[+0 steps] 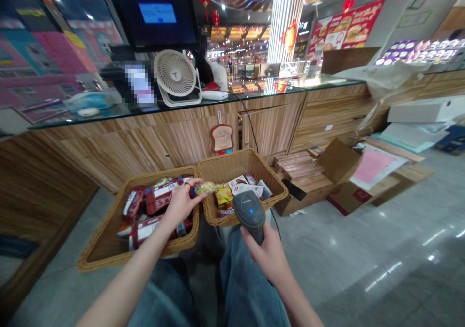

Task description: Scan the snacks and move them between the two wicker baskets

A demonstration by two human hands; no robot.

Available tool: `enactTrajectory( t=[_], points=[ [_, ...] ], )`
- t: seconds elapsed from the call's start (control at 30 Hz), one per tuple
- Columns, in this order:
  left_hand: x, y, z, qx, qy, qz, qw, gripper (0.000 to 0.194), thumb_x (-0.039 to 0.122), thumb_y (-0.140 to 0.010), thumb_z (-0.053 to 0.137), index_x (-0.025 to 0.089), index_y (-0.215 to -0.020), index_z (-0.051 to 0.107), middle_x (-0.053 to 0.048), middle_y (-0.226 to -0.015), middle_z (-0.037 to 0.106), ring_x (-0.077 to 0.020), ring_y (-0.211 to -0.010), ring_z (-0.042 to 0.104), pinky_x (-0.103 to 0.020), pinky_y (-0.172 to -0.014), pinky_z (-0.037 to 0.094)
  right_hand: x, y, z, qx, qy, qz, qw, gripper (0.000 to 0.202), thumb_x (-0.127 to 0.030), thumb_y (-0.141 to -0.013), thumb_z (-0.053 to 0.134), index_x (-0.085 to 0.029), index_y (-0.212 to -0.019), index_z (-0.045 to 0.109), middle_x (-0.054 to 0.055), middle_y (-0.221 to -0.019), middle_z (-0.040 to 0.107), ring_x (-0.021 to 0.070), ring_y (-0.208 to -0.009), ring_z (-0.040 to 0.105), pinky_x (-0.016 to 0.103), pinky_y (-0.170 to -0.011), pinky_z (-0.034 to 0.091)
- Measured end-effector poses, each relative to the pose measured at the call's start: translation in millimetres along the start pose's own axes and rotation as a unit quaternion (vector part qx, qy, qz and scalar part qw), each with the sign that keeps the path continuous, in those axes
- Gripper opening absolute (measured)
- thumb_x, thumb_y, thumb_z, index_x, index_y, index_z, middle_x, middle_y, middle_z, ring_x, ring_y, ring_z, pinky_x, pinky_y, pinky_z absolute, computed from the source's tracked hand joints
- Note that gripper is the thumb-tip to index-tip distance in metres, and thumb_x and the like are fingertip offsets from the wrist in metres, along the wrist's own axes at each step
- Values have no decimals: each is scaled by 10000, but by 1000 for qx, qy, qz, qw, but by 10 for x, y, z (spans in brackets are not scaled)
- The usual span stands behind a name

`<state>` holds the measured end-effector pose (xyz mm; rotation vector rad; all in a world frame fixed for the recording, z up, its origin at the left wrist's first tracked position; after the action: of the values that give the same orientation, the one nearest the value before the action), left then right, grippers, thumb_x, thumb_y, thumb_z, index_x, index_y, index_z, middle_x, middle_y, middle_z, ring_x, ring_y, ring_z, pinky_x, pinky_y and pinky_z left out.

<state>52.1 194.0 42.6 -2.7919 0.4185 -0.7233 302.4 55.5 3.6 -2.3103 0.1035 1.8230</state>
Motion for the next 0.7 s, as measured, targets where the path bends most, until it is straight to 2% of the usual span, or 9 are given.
enactTrajectory(
  t=[0.13, 0.27, 0.4, 0.5, 0.6, 0.7],
  points=[
    [-32, 343, -157, 60, 3, -10, 998, 370, 279, -920, 714, 309, -1274, 612, -41, -1337, 731, -281, -1271, 646, -497, -1160, 345, -107, 37, 143, -22, 9, -14, 1000, 395, -609, -863, 691, -256, -762, 546, -50, -454, 524, 175, -371, 513, 291, -443, 459],
    [-99, 551, -155, 96, 13, -8, 995, 336, 212, -940, 669, 293, -1258, 597, -73, -1402, 690, -268, -1342, 604, -471, -1133, 372, -144, 69, 244, -40, 10, -9, 999, 380, -602, -862, 688, -257, -779, 550, -53, -445, 520, 184, -379, 526, 294, -453, 463],
    [-185, 622, -86, 106, 17, 1, 994, 362, 180, -931, 665, 273, -1270, 582, -96, -1435, 663, -266, -1370, 585, -452, -1121, 401, -139, 84, 315, -54, 10, -12, 998, 339, -555, -877, 685, -247, -813, 559, -62, -444, 515, 177, -361, 524, 276, -423, 437],
    [-206, 625, -63, 109, 25, 5, 994, 335, 249, -936, 695, 266, -1257, 599, -91, -1361, 706, -277, -1310, 627, -466, -1124, 418, -124, 94, 359, -63, 2, -9, 998, 332, -549, -890, 678, -242, -841, 561, -69, -439, 510, 176, -354, 530, 268, -410, 442],
    [-202, 625, -69, 109, 61, 14, 992, 180, 314, -992, 628, 271, -1166, 650, -71, -1334, 714, -261, -1295, 636, -454, -1135, 447, -128, 106, 397, -69, -2, -11, 998, 332, -548, -901, 672, -240, -855, 555, -74, -443, 507, 169, -352, 526, 261, -408, 446],
    [-217, 636, -83, 114, 94, 18, 989, 224, 330, -1012, 586, 273, -1218, 653, -78, -1400, 661, -246, -1338, 611, -433, -1165, 465, -135, 113, 442, -78, -8, -15, 997, 333, -543, -905, 677, -240, -859, 550, -81, -450, 498, 158, -352, 512, 251, -402, 435]
  ],
)
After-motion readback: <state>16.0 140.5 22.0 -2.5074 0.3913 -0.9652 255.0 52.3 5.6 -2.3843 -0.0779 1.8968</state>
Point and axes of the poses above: each hand's wrist, its own y-axis away from the middle knuckle, its own z-axis out of the palm, x = y × z, the point moved 7 cm from there along -y, towards the middle knuckle
